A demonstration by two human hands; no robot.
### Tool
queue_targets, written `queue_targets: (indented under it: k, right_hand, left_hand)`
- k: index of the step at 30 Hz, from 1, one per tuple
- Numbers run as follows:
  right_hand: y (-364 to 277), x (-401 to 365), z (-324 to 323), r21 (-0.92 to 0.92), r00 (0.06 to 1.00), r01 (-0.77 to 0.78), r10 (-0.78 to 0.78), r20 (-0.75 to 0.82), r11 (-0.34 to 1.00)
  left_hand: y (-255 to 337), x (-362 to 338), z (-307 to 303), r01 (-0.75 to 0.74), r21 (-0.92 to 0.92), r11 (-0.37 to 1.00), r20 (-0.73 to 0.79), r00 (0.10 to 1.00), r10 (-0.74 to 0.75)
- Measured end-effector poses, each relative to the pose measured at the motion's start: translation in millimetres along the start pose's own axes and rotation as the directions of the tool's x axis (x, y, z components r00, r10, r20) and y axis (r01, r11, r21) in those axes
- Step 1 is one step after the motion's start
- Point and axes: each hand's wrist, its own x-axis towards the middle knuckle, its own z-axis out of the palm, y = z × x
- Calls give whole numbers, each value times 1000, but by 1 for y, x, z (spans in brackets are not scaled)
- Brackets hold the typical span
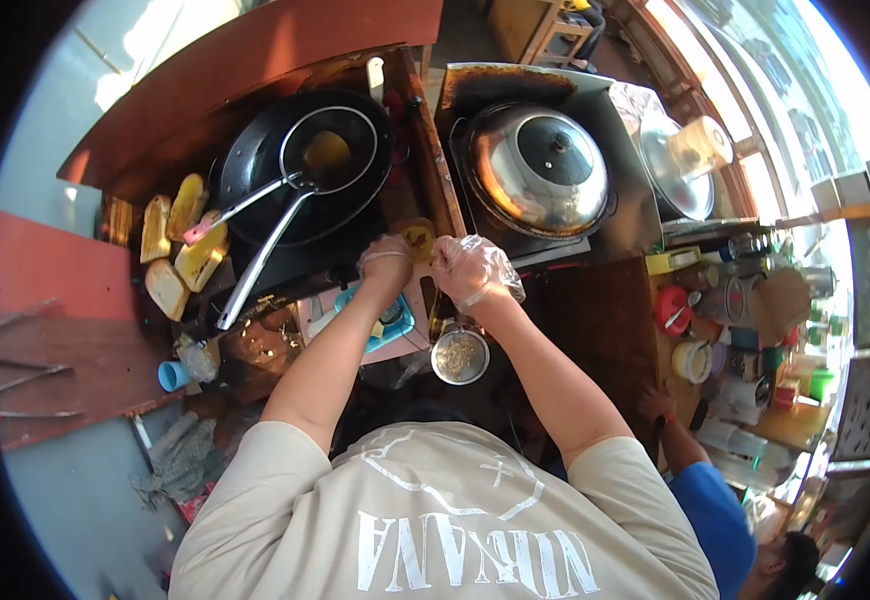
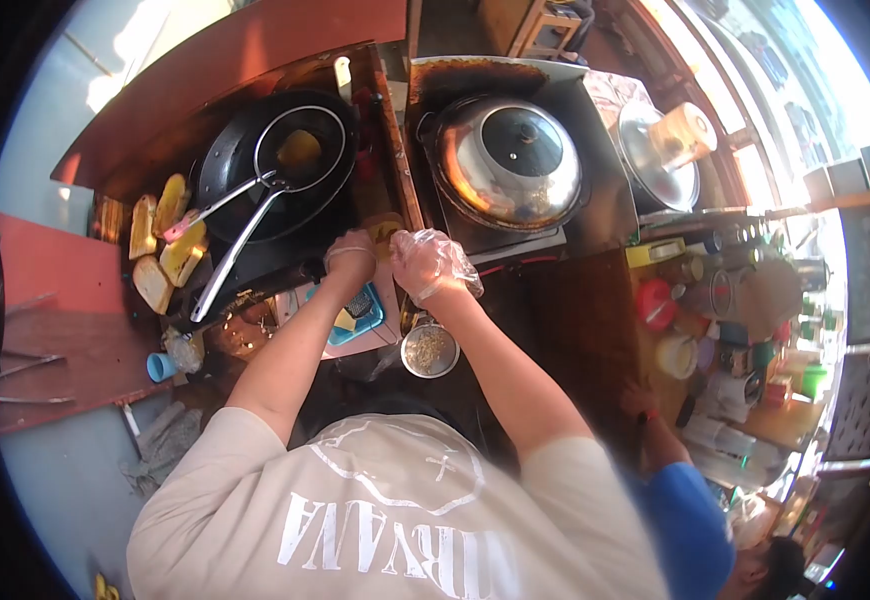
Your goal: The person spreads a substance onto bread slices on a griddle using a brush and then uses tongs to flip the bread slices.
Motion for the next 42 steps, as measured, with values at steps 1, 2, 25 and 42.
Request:
queue_targets:
  k: [1,2,25,42]
  right_hand:
    - [1,1,1,-2,1000,19,-19,13,1000]
    - [3,1,2,-10,1000,9,-8,23,1000]
    - [0,-2,-7,-15,988,-22,24,151,1000]
    - [4,-3,-8,-6,991,19,-18,132,1000]
  left_hand:
    - [2,-1,0,38,-49,998,31,999,-37]
    - [1,-2,5,54,-63,997,29,998,-52]
    - [-61,37,119,187,-420,888,196,974,-112]
    - [-99,-66,76,252,-951,-179,266,962,-59]
